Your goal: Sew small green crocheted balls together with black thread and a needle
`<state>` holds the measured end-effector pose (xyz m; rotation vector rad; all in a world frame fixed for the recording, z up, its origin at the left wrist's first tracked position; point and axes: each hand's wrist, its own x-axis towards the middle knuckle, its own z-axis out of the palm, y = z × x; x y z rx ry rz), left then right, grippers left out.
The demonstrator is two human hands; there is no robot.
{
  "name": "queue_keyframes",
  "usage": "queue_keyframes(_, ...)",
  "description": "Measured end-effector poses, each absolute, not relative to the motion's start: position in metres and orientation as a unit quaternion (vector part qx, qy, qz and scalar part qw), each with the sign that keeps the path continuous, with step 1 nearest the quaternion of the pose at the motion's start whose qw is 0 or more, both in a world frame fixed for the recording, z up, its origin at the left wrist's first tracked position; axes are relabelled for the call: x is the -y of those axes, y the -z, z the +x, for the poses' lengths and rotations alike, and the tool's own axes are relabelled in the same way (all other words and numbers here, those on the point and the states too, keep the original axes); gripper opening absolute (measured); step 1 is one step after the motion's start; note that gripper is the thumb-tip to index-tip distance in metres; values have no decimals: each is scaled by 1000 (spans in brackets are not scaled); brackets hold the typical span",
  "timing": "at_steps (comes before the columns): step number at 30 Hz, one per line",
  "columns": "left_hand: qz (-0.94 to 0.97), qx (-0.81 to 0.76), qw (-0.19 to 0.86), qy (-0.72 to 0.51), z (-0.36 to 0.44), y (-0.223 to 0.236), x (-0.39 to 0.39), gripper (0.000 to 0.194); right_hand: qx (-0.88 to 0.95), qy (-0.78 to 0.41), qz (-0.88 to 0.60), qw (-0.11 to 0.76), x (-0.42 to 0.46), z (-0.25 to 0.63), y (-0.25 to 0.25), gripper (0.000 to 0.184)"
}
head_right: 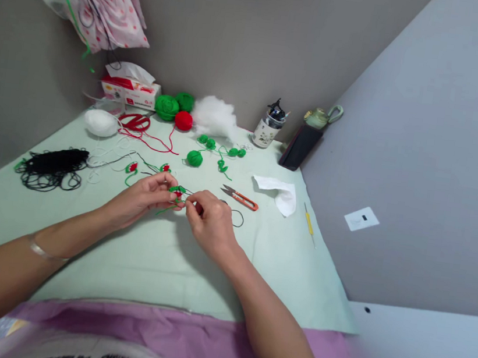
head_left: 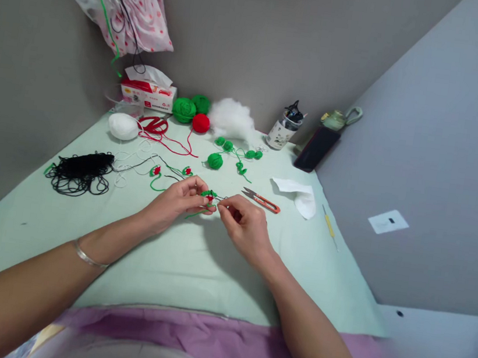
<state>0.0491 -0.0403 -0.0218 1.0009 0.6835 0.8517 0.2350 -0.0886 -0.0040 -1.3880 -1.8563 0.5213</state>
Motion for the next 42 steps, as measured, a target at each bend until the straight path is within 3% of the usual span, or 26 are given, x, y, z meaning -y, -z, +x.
queue_keyframes(10,492,-314,726,-363,48,26,39,23,707,-209,-568,365,90,233,1,13)
queue_keyframes(19,553,-343,652,-388,52,20,45,27,709,-197,-574,360,89,233,4,14)
queue_keyframes(27,634,-344,555,-414,54,23,51,16,713,-198,-571,356,90,232,4,14)
queue_keyframes(37,615,-350,551,-441,55,25,51,18,693,-237,-575,364,90,232,2,14)
queue_keyframes(42,676,-345,455,-466,54,27,54,6,686,-258,-569,372,92,230,1,13)
